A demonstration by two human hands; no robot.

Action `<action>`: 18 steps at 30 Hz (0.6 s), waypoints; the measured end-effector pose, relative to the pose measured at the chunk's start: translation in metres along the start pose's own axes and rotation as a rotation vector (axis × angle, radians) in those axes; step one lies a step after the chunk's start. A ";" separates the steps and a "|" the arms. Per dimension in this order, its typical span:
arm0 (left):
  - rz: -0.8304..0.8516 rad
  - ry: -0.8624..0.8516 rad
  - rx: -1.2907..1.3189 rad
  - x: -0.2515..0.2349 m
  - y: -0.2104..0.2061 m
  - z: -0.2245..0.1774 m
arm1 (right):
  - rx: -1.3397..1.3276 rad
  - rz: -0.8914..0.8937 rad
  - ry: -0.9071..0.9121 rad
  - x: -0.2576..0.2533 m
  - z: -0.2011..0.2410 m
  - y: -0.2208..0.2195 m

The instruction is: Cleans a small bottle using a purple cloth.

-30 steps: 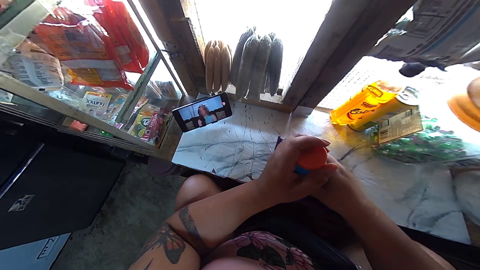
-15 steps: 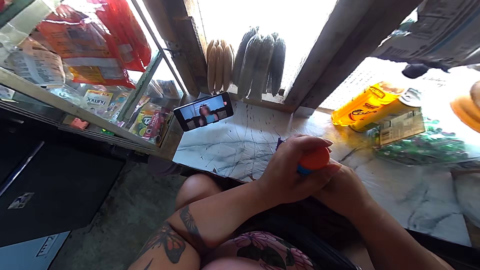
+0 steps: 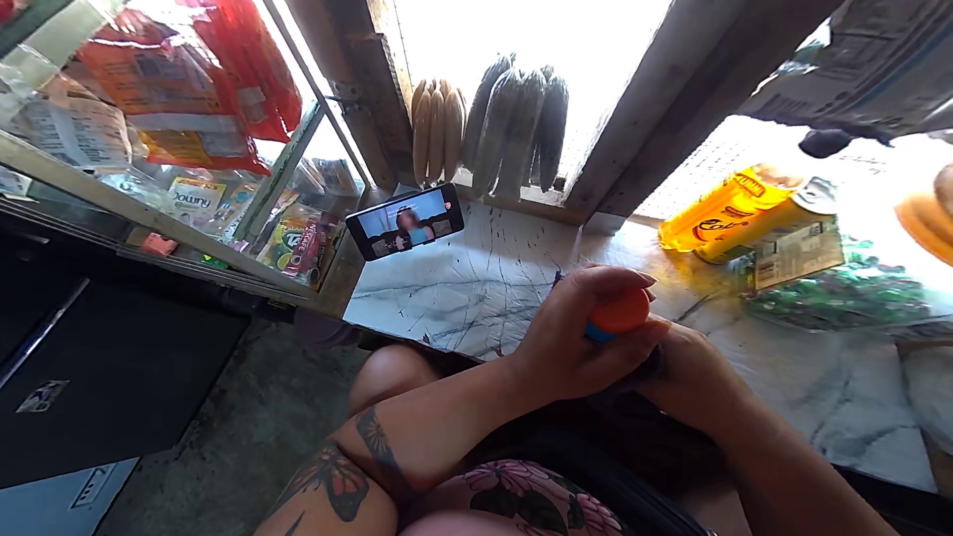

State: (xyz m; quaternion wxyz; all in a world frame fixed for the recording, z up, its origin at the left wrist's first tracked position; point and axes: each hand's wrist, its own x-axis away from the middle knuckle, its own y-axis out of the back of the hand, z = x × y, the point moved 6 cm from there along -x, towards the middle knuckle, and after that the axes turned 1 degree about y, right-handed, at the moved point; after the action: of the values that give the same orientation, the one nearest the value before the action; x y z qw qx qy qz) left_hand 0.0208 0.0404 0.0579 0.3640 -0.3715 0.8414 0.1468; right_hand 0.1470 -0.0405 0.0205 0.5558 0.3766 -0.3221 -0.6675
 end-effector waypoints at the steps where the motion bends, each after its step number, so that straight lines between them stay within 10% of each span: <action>1: 0.002 0.004 0.006 0.000 0.001 0.000 | -0.006 0.008 0.003 0.000 -0.001 0.001; 18: 0.030 -0.017 -0.022 0.005 -0.005 -0.003 | 0.011 -0.067 -0.049 -0.001 0.003 -0.006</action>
State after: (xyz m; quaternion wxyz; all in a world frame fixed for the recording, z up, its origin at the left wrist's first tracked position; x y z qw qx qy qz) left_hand 0.0207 0.0328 0.0559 0.3650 -0.3617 0.8420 0.1645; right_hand 0.1412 -0.0386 0.0167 0.5230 0.3738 -0.3262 -0.6931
